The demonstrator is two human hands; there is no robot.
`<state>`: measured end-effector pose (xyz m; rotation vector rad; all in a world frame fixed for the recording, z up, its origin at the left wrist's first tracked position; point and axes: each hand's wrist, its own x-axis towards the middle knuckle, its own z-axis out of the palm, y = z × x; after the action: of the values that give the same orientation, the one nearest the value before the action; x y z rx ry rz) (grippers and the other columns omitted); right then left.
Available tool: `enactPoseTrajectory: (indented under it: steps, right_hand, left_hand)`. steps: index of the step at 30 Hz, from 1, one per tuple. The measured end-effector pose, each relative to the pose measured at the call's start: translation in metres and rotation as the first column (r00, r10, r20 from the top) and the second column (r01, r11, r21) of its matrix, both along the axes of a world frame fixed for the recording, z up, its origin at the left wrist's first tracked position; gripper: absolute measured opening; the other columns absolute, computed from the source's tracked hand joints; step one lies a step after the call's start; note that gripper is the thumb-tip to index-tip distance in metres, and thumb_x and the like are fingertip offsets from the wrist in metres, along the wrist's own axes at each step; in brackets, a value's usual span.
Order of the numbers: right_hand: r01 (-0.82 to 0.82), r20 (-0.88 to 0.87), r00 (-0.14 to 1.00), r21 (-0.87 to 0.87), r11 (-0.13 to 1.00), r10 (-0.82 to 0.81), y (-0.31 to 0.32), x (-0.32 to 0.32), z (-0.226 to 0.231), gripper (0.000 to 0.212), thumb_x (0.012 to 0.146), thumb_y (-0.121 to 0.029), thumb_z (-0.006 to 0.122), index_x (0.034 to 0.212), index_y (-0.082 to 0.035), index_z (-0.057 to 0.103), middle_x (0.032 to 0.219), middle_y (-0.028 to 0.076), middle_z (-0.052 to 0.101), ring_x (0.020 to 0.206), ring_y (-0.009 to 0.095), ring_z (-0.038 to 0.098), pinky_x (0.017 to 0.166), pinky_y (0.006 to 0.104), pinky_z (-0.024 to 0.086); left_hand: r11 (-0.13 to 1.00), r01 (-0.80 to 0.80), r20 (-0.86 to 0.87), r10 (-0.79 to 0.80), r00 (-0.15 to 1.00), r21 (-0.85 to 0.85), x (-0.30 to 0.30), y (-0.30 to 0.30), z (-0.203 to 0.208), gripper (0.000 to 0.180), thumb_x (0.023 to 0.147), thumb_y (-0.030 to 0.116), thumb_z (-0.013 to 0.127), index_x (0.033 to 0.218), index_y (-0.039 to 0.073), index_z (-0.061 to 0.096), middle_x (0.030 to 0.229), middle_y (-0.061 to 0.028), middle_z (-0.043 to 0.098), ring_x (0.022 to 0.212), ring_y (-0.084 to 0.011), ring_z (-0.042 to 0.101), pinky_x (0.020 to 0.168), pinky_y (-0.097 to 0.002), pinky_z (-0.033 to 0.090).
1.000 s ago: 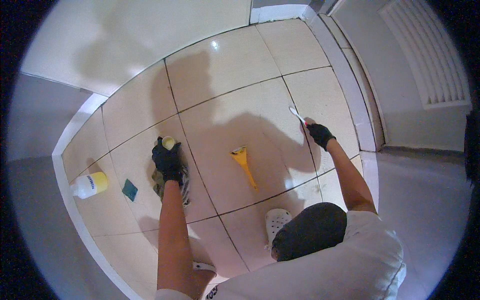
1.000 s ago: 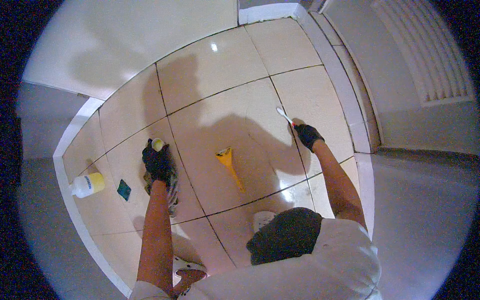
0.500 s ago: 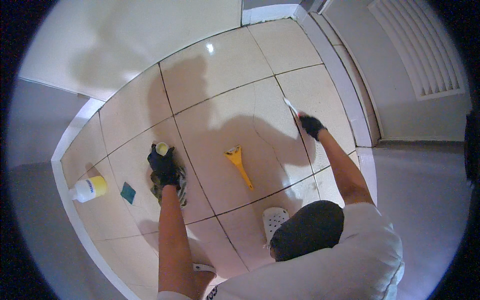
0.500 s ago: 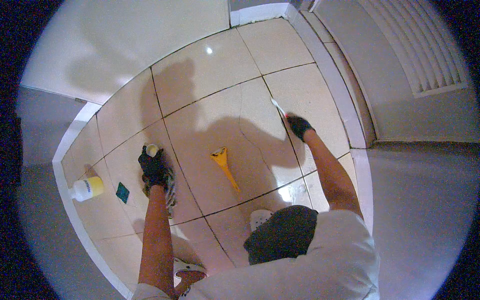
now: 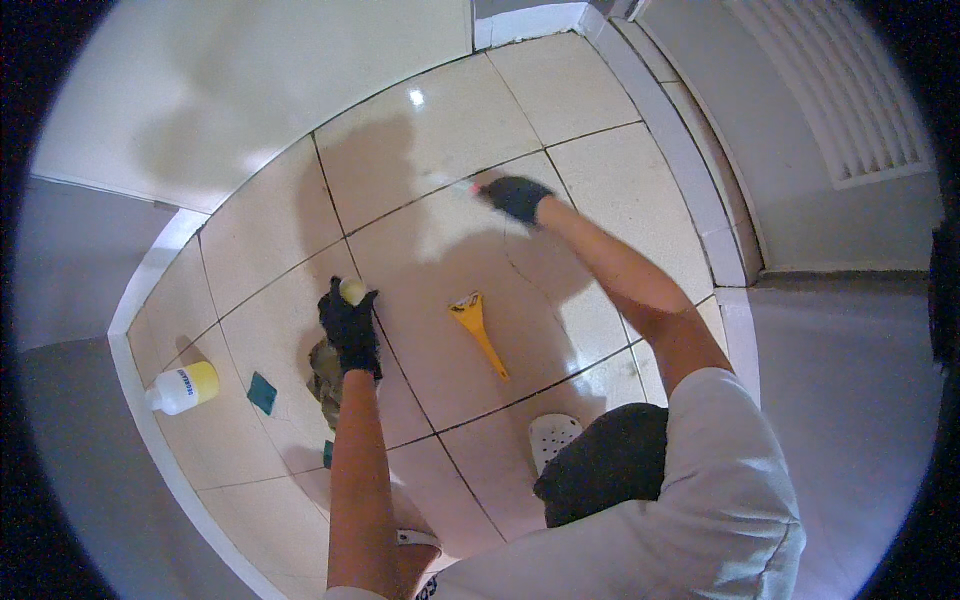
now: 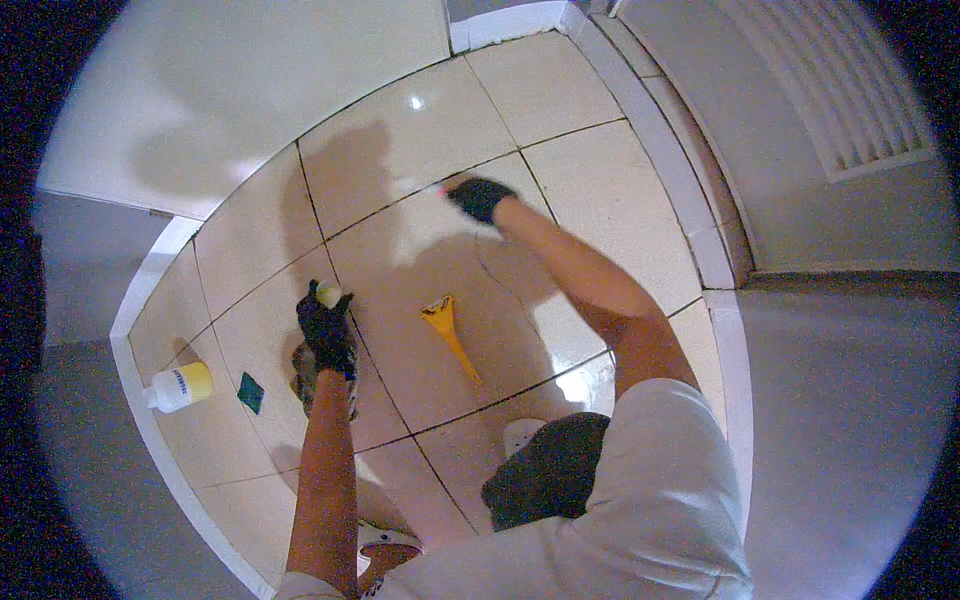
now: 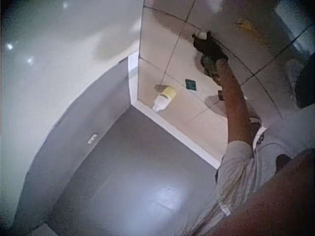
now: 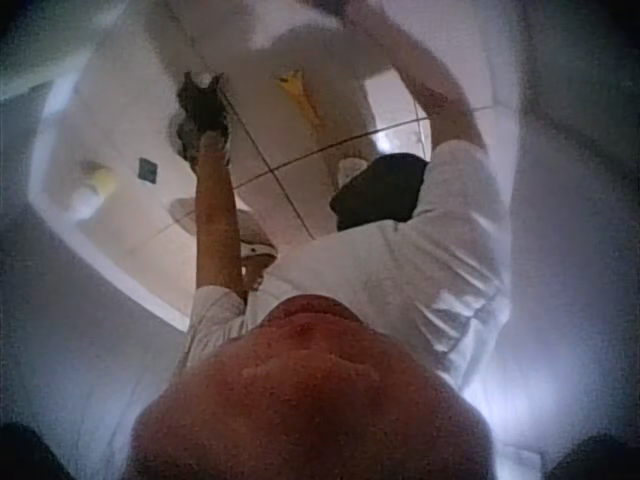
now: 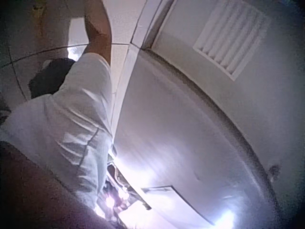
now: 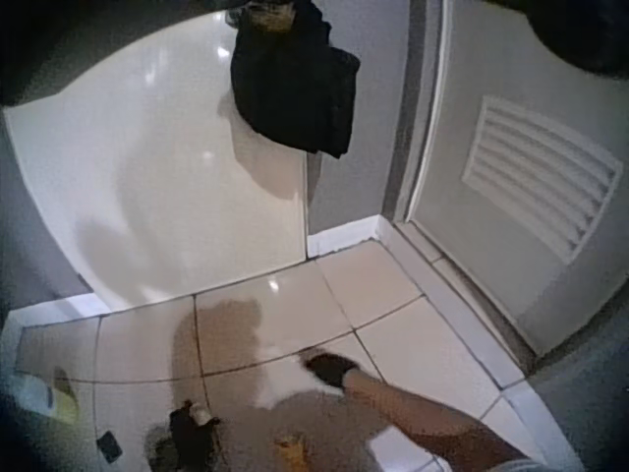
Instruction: The person cleans tile grout lines on a tiled floor using a toothbrush, scraper, sponge, and cloth. They apply cleaning solution from a bottle, scrub the grout, and wipe the area.
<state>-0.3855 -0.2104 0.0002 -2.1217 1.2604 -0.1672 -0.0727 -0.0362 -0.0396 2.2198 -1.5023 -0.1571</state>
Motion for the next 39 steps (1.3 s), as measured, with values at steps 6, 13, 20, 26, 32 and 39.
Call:
enactPoseTrajectory:
  steps: [6,13,20,26,32,39]
  right_hand:
    - [-0.275,-0.278,0.925,-0.024,0.961,0.258,0.048,0.064,0.041,0.047,0.087,-0.047,0.04,0.085,-0.009,0.066,0.082,0.014,0.064,0.082,0.033,0.061,0.073,0.0439,0.047]
    - [-0.192,-0.268,0.942,0.062,0.98,0.201,0.046,0.028,0.039,0.043,0.087,-0.044,0.041,0.087,-0.008,0.065,0.089,0.016,0.064,0.085,0.034,0.061,0.074,0.0443,0.047]
    - [0.385,-0.198,0.895,-0.113,0.916,-0.401,0.007,-0.142,-0.026,0.05,0.092,-0.043,0.029,0.105,-0.008,0.061,0.108,0.016,0.06,0.101,0.034,0.056,0.088,0.0403,0.043]
    - [0.769,-0.388,0.546,-0.12,0.628,-0.742,-0.036,-0.246,-0.049,0.047,0.09,-0.041,0.032,0.1,-0.006,0.062,0.105,0.018,0.06,0.097,0.034,0.058,0.082,0.0437,0.046]
    - [0.48,-0.331,0.808,-0.11,0.871,-0.487,0.015,-0.125,-0.021,0.046,0.092,-0.043,0.028,0.102,-0.013,0.061,0.103,0.012,0.062,0.095,0.034,0.059,0.082,0.0432,0.046]
    - [0.802,-0.389,0.496,-0.137,0.581,-0.776,-0.055,-0.243,-0.039,0.044,0.092,-0.039,0.033,0.101,-0.008,0.062,0.101,0.018,0.062,0.094,0.032,0.06,0.08,0.0427,0.047]
  left_hand:
    - [0.99,0.106,0.082,-0.113,0.99,0.088,-0.05,-0.031,0.029,0.07,0.063,0.032,0.076,0.123,0.011,0.047,0.109,-0.0143,0.053,0.101,-0.0316,0.049,0.084,-0.0424,0.041]
    - [0.945,0.275,0.086,-0.293,0.952,0.177,-0.09,-0.057,0.032,0.065,0.065,0.032,0.074,0.122,0.011,0.048,0.105,-0.0112,0.054,0.098,-0.0304,0.051,0.082,-0.0409,0.043]
    - [0.984,0.175,0.032,-0.176,0.984,0.04,-0.068,-0.062,0.016,0.069,0.063,0.038,0.075,0.12,0.008,0.05,0.102,-0.0144,0.056,0.1,-0.0304,0.051,0.083,-0.0413,0.041]
    - [0.998,0.05,0.04,-0.051,0.998,0.023,-0.017,-0.04,0.005,0.067,0.065,0.036,0.076,0.117,0.002,0.052,0.107,-0.0165,0.056,0.104,-0.0322,0.049,0.088,-0.0404,0.04]
    - [0.984,-0.175,-0.331,0.175,0.927,0.032,0.025,0.006,0.005,0.062,0.067,0.03,0.075,0.116,-0.001,0.052,0.109,-0.0187,0.056,0.1,-0.0342,0.052,0.088,-0.0401,0.041]
    - [0.935,-0.322,-0.241,0.281,0.929,-0.148,0.02,0.055,0.012,0.038,0.07,0.019,0.073,0.097,-0.004,0.057,0.09,-0.0185,0.061,0.083,-0.0316,0.056,0.077,-0.0401,0.044]
